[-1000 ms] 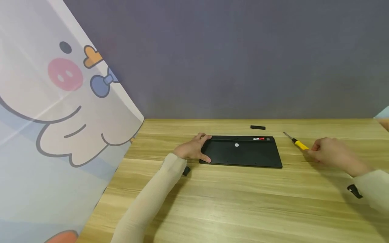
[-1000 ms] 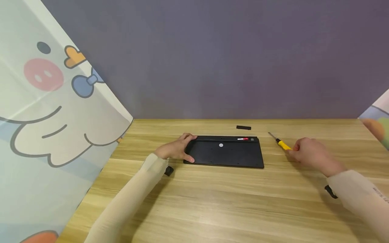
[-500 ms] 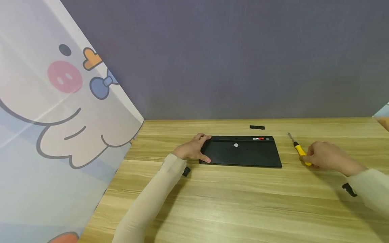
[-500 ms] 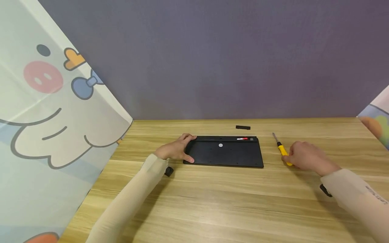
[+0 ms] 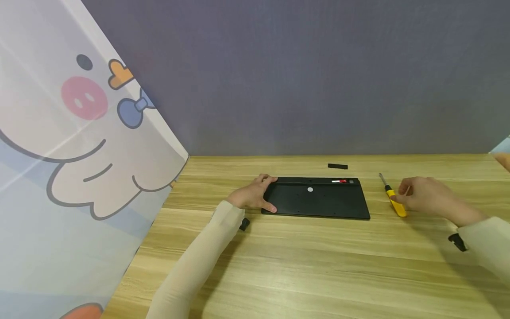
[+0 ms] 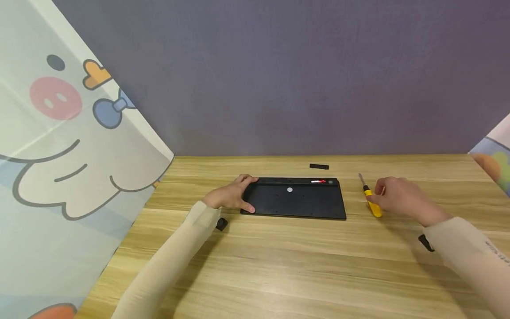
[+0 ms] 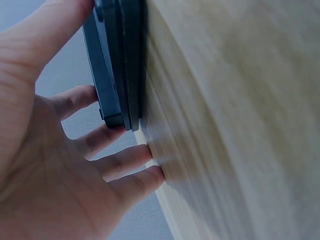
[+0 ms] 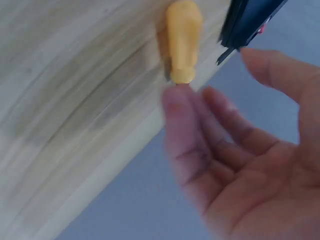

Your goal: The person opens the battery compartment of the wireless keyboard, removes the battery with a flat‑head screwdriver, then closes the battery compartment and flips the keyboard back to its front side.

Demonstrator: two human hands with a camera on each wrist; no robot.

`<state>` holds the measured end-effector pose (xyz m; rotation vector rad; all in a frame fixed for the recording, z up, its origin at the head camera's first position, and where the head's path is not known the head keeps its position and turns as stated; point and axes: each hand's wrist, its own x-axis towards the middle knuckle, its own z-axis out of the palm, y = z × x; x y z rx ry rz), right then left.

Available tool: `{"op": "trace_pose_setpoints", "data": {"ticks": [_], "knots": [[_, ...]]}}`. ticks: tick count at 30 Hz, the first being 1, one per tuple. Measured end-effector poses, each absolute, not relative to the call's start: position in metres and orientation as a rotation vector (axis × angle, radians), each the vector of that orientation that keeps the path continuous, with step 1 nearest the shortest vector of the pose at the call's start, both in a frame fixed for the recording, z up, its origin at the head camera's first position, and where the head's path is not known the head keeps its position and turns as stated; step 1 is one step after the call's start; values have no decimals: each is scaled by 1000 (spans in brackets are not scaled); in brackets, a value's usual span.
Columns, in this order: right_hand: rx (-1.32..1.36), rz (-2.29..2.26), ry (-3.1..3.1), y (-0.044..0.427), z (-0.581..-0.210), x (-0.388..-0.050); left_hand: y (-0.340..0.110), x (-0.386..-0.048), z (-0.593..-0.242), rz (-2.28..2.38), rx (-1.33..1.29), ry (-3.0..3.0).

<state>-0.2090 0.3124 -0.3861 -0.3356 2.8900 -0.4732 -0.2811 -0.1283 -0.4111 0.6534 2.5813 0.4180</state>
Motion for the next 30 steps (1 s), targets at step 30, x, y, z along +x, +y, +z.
{"op": "trace_pose_setpoints", "data": {"ticks": [30], "knots": [[-674, -640, 2767, 265, -402, -212, -122, -282, -407, 446, 669, 2566]]}}
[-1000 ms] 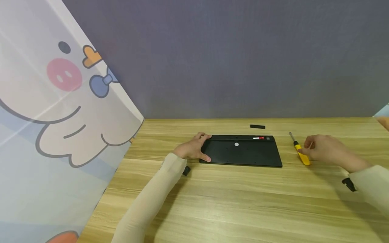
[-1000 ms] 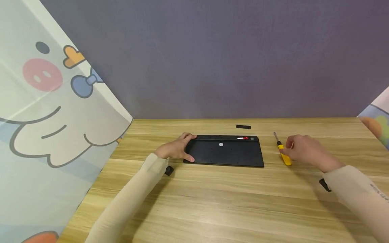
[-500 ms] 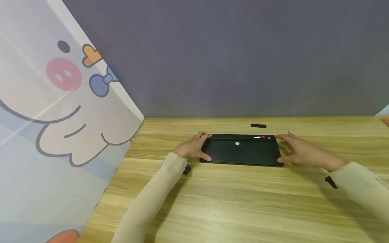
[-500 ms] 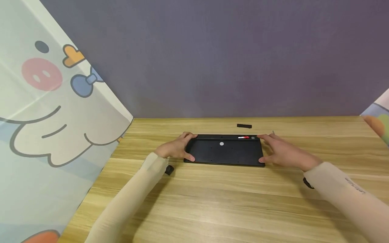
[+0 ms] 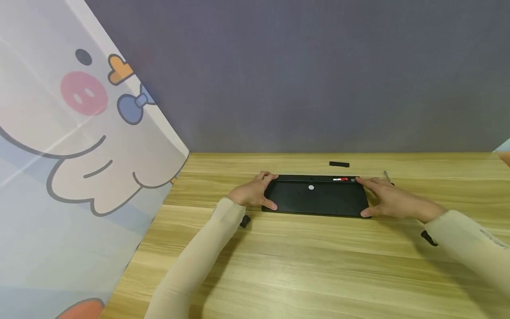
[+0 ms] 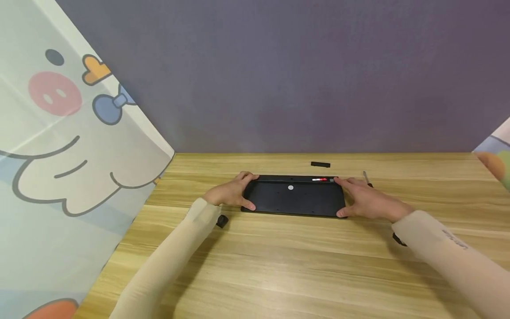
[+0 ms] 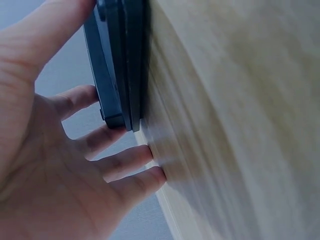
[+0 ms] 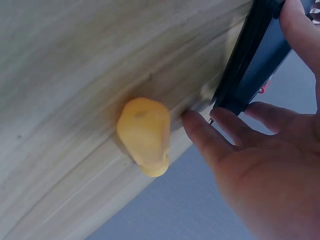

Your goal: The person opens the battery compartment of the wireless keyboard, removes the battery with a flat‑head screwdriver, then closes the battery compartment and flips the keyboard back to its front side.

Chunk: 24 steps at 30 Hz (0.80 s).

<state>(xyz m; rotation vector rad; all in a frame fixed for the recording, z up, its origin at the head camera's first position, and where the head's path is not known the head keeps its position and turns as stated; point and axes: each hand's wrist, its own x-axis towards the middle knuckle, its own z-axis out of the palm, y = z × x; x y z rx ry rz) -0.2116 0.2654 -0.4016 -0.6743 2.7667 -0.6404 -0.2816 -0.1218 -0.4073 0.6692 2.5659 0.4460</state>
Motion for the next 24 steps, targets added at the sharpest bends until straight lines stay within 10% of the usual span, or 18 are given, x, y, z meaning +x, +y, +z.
{"op": "trace_pose_setpoints", "data": {"ticks": [24], "knots": [[-647, -588, 2761, 265, -402, -213, -36, -287, -374, 370, 1086, 2550]]}}
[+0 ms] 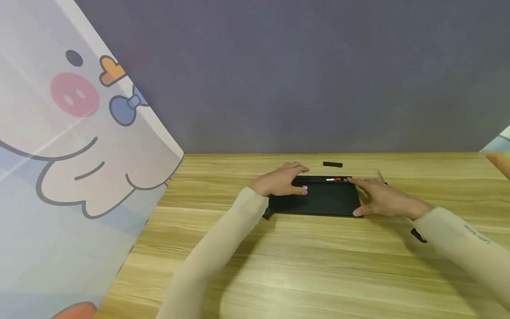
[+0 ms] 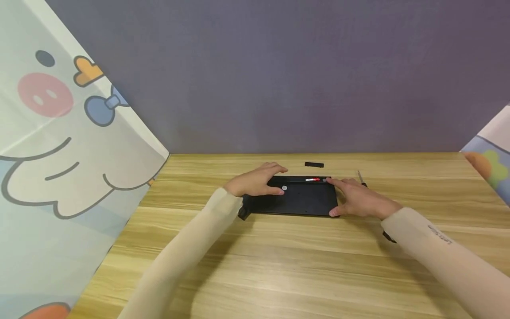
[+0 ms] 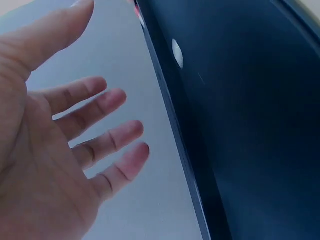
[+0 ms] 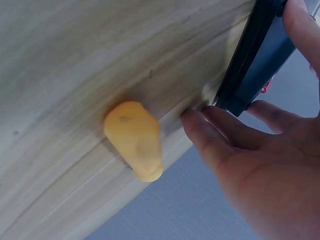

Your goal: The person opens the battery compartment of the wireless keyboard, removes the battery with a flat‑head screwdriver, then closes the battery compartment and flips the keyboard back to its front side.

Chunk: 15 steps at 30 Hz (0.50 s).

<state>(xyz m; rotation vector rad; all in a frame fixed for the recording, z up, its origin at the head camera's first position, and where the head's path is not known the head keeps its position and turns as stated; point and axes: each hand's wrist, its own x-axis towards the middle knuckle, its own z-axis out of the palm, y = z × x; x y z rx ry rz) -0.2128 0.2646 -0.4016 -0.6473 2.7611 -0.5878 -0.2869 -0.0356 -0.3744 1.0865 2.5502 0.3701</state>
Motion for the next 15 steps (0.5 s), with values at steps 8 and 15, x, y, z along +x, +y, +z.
{"op": "trace_pose_setpoints", "data": {"ticks": [8, 15], "knots": [[-621, -580, 2748, 264, -399, -215, 30, -287, -380, 169, 1066, 2542], [-617, -605, 2732, 264, -400, -215, 61, -283, -384, -14, 1073, 2613]]}}
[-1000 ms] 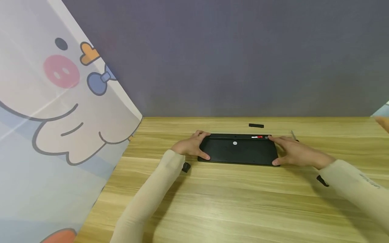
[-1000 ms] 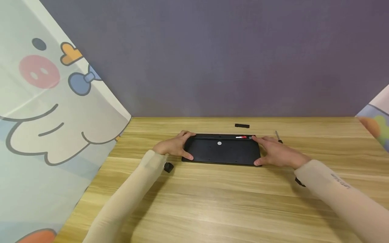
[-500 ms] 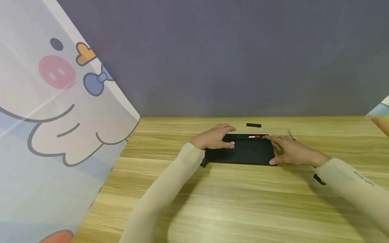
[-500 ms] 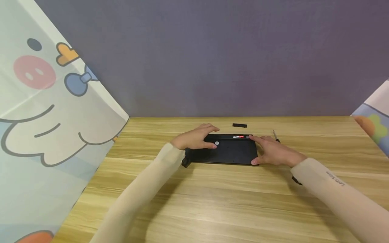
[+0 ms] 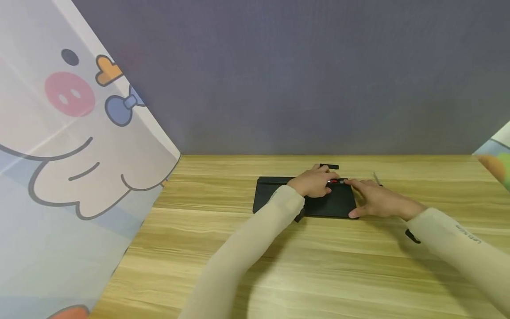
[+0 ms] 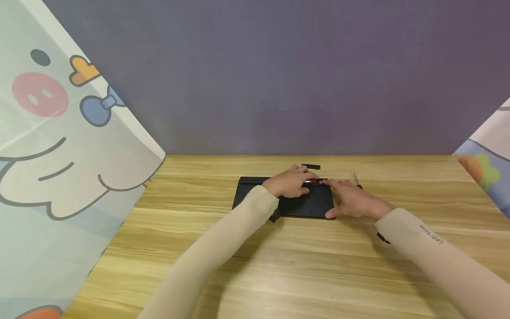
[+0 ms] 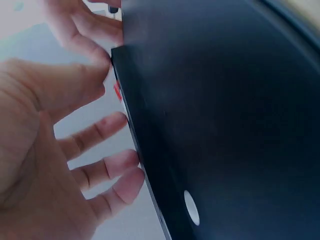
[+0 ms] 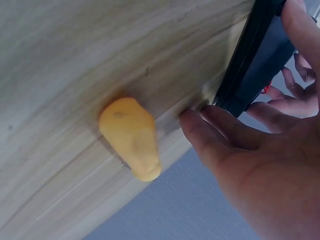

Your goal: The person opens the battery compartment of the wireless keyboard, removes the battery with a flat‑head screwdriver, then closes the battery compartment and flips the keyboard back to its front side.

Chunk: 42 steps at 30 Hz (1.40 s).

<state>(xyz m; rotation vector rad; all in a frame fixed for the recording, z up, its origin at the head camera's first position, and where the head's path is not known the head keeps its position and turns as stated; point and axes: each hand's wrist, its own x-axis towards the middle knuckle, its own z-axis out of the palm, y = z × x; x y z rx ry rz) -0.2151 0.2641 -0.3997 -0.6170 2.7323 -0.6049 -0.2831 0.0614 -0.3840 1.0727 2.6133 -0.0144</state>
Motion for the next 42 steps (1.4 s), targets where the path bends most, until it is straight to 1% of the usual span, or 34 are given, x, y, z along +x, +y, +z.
{"op": "trace_pose_setpoints", "data": {"ticks": [7, 27, 35, 42], "knots": [[-612, -599, 2732, 264, -400, -215, 70, -281, -387, -30, 991, 2643], [-618, -596, 2737, 265, -401, -217, 79, -282, -389, 48, 932, 2664], [-603, -594, 2733, 265, -400, -218, 77, -286, -387, 146, 934, 2638], [-621, -594, 2742, 265, -401, -218, 77, -290, -389, 136, 1010, 2627]]}}
